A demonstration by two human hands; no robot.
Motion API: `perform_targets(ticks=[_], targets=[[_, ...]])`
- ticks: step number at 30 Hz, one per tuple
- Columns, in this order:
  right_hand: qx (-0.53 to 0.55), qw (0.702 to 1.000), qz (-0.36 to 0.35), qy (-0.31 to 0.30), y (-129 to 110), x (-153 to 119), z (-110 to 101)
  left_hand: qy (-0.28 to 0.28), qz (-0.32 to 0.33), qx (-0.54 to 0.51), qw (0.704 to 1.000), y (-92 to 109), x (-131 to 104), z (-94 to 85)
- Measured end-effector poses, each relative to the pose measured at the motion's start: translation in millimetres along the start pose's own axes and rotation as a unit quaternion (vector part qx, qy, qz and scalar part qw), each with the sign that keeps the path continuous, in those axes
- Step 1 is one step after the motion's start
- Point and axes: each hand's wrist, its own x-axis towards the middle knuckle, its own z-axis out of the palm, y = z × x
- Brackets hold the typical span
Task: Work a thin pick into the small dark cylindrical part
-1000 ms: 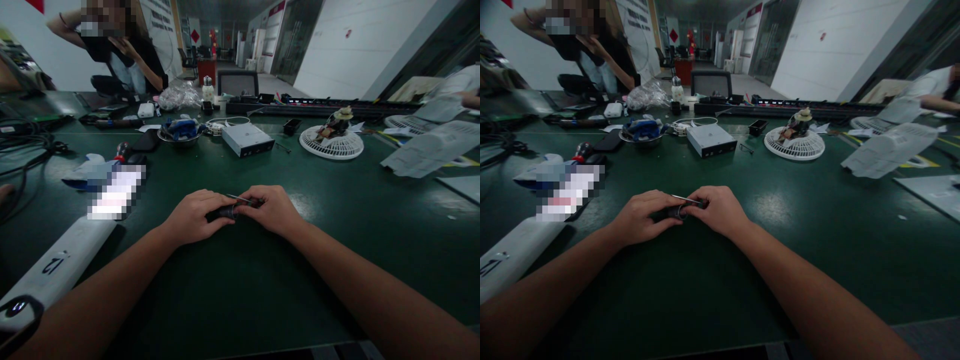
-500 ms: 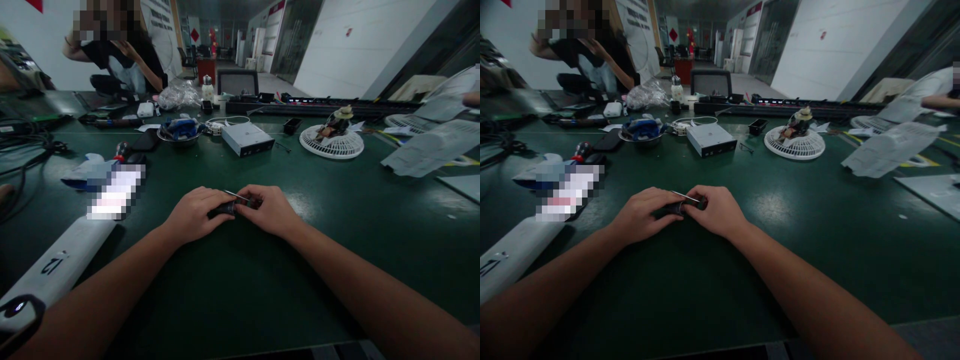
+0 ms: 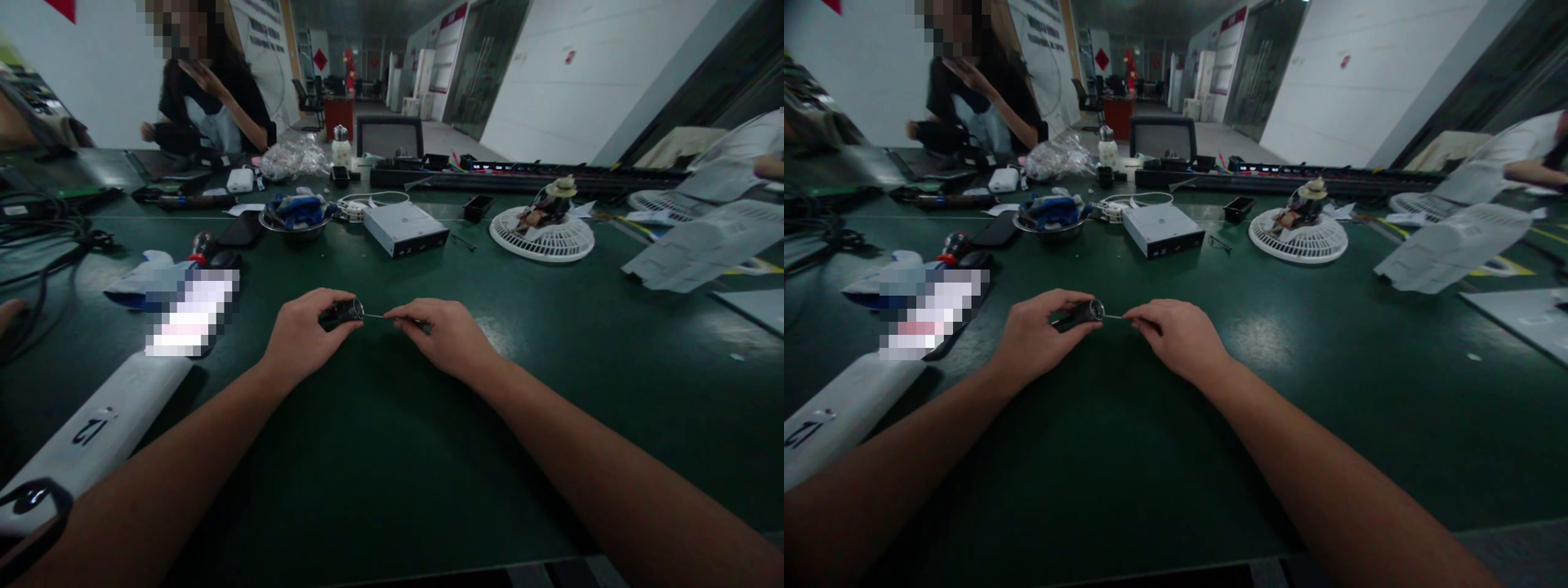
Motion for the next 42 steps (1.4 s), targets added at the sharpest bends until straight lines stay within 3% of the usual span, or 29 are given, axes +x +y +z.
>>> perform_targets(ticks=[5, 12, 18, 23, 29, 32, 37, 42], targets=[[-0.051, 0.999, -0.001, 0.002, -3.8, -1.1, -3.0, -0.055, 0.056, -0.010, 0.997, 2.6, 0.0, 0.7], [-0.017, 1.000, 0.015, 0.022, -0.4, -0.2, -5.4, -0.067, 0.064, -0.006, 0.996, 4.4, -0.5, 1.1], [-0.017, 1.000, -0.009, 0.003, 2.4, -0.5, -8.6, -0.060, 0.028, -0.001, 0.998, 1.0, -1.0, 2.1], [0.018, 0.995, 0.073, 0.059, 2.8, 1.9, -14.7, -0.059, 0.032, -0.001, 0.998, 0.6, -0.8, 2.3], [-0.013, 0.999, 0.031, -0.009, 4.5, 0.9, -18.5, -0.026, 0.031, 0.012, 0.999, -2.4, -1.1, 1.9], [0.002, 1.000, 0.020, 0.001, 1.6, -0.2, -19.9, -0.047, 0.042, 0.006, 0.998, -2.6, -0.7, 1.8], [-0.042, 0.993, 0.100, 0.048, -7.0, -1.6, -23.1, -0.063, 0.054, 0.007, 0.997, 0.7, -0.5, 2.5], [0.101, 0.992, 0.070, 0.003, -8.2, -4.5, -22.3, -0.048, 0.039, 0.004, 0.998, -1.0, -0.4, 1.7]])
